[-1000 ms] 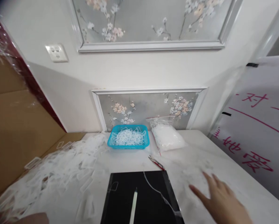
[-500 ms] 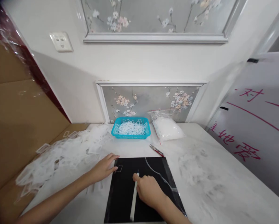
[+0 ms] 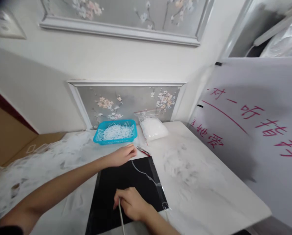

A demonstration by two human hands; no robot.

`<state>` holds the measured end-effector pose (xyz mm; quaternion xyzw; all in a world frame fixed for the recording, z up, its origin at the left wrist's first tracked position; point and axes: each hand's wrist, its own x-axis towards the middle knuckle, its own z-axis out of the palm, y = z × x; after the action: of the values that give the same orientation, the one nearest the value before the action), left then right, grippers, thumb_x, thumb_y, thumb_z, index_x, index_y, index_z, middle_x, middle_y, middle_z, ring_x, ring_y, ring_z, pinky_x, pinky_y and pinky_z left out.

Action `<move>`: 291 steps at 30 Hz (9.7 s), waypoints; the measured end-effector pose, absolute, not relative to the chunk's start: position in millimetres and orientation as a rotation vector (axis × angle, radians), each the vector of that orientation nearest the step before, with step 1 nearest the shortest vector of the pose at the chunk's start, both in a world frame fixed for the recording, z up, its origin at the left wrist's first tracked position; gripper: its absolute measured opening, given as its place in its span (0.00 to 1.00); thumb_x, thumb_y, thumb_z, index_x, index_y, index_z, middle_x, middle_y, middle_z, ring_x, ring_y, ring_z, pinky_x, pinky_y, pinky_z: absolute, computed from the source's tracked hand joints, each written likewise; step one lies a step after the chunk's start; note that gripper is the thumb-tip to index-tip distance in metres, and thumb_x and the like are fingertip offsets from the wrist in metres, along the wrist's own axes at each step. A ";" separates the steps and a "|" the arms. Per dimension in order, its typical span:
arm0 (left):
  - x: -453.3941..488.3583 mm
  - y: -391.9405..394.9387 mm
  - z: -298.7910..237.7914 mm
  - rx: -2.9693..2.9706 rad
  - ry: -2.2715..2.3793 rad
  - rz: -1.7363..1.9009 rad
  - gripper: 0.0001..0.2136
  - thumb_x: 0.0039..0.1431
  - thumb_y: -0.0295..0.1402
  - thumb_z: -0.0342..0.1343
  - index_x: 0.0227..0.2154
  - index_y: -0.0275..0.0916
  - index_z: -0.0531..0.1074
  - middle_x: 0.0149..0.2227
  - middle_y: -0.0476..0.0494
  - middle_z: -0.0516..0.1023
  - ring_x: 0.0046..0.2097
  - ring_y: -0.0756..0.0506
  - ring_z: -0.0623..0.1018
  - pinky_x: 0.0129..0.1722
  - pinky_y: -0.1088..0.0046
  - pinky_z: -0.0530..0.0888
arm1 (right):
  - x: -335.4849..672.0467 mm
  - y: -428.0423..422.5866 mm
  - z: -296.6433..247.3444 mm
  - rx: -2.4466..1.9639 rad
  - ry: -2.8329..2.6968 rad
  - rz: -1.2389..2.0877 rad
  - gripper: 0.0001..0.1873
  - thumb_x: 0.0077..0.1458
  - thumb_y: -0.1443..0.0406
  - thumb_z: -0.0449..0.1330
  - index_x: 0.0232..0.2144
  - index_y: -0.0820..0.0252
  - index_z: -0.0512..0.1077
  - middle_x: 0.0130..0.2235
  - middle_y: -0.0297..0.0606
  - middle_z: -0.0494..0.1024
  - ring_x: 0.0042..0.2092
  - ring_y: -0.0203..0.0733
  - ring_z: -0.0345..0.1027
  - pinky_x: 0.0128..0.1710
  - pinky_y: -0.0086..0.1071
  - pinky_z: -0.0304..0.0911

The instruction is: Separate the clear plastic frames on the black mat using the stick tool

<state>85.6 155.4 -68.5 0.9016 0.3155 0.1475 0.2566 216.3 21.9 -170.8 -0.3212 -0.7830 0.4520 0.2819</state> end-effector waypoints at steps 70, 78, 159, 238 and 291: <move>-35.6 36.6 -182.7 2.082 1.038 0.699 0.13 0.70 0.31 0.44 0.49 0.40 0.72 0.37 0.44 0.78 0.39 0.47 0.77 0.43 0.66 0.73 | 229.8 36.2 -147.9 -1.375 -1.657 1.165 0.22 0.67 0.49 0.46 0.38 0.56 0.70 0.27 0.33 0.74 0.28 0.37 0.67 0.31 0.31 0.63; -37.2 20.5 -195.0 2.660 0.840 0.707 0.13 0.63 0.24 0.50 0.46 0.38 0.76 0.40 0.40 0.79 0.39 0.44 0.73 0.38 0.64 0.70 | 208.9 38.0 -170.7 -1.307 -1.692 1.364 0.16 0.57 0.53 0.63 0.37 0.60 0.79 0.26 0.36 0.79 0.26 0.39 0.71 0.26 0.30 0.64; -9.0 12.2 -198.7 2.894 0.934 0.527 0.19 0.66 0.38 0.54 0.57 0.40 0.70 0.56 0.36 0.74 0.57 0.36 0.71 0.58 0.52 0.66 | 238.1 31.2 -184.7 -1.141 -2.197 0.747 0.10 0.64 0.61 0.58 0.42 0.54 0.79 0.43 0.40 0.83 0.54 0.49 0.71 0.53 0.44 0.67; -19.6 20.7 -194.6 2.641 1.171 0.880 0.08 0.63 0.36 0.57 0.42 0.43 0.76 0.53 0.42 0.74 0.59 0.38 0.70 0.61 0.49 0.65 | 221.1 41.4 -180.1 -1.036 -1.981 0.763 0.15 0.66 0.59 0.54 0.36 0.57 0.79 0.38 0.40 0.81 0.43 0.44 0.74 0.46 0.38 0.70; -21.1 35.1 -209.7 2.670 1.108 1.001 0.06 0.57 0.28 0.59 0.28 0.43 0.79 0.38 0.46 0.75 0.48 0.42 0.73 0.51 0.60 0.69 | 211.1 38.1 -186.9 -0.948 -1.941 1.191 0.20 0.64 0.52 0.55 0.37 0.60 0.78 0.38 0.39 0.81 0.42 0.44 0.75 0.45 0.36 0.68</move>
<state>-21.1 35.1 -209.7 0.8720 0.3619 0.3270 0.0411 211.1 38.1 -186.9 -0.3627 -0.7425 0.4555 0.3311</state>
